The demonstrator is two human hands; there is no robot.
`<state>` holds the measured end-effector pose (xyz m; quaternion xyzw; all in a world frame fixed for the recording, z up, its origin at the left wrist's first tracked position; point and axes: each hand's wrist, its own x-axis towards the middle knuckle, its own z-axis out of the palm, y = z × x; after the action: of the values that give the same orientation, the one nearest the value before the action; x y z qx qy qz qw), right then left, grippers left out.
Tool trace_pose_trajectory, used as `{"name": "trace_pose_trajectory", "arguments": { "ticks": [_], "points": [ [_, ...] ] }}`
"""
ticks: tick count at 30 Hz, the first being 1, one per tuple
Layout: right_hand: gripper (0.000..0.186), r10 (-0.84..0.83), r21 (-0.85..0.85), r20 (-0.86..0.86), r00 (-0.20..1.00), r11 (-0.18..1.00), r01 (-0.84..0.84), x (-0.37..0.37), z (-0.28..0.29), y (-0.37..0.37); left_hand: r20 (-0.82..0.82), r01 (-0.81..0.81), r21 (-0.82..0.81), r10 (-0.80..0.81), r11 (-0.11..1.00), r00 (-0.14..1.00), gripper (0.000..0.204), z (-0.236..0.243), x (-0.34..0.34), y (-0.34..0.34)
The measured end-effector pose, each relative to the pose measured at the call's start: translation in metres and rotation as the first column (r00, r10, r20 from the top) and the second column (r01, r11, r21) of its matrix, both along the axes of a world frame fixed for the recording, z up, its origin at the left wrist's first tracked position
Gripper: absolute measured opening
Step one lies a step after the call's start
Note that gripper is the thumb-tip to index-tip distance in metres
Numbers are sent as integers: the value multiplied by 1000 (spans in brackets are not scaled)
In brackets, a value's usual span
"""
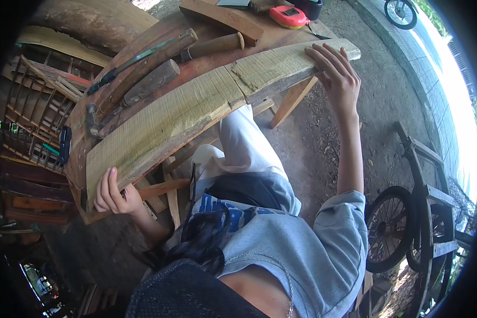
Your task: Manually shaping a piece of wood using a cleaver as a chisel and a wooden mallet, followed by hand-sanding.
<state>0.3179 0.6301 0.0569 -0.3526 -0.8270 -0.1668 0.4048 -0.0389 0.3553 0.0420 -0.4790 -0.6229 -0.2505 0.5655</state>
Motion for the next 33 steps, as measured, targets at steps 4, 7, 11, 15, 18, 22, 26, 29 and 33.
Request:
{"name": "trace_pose_trajectory", "arguments": {
  "ticks": [4,7,11,15,18,22,26,29,33],
  "points": [
    [39,25,-28,22,999,999,-24,4,1,2,-4,-19,5,19,1000,1000,9,-3,-1,0],
    [43,37,-34,26,999,999,-36,4,1,1,-11,-34,12,34,999,999,10,-3,-1,-1],
    [45,57,-35,37,998,998,-56,4,1,2,2,0,19,0,1000,1000,9,-3,0,-1],
    [43,68,-90,55,996,994,-63,7,4,-1,43,44,24,-46,999,998,8,-4,3,1],
    [43,84,-107,53,995,991,-78,7,6,0,53,55,34,-57,998,997,8,-4,3,1],
    [44,92,-118,44,995,989,-86,8,2,0,63,52,39,-54,998,997,7,-11,5,-1],
    [44,80,-133,38,996,988,-74,7,1,-4,63,47,28,-49,998,997,7,-15,6,-2],
    [44,91,-153,51,995,985,-82,8,0,-4,65,51,29,-53,998,996,6,-18,5,-4],
    [43,107,-187,37,994,978,-98,8,-1,-7,78,68,47,-72,997,994,7,-25,4,-5]
  ]
}}
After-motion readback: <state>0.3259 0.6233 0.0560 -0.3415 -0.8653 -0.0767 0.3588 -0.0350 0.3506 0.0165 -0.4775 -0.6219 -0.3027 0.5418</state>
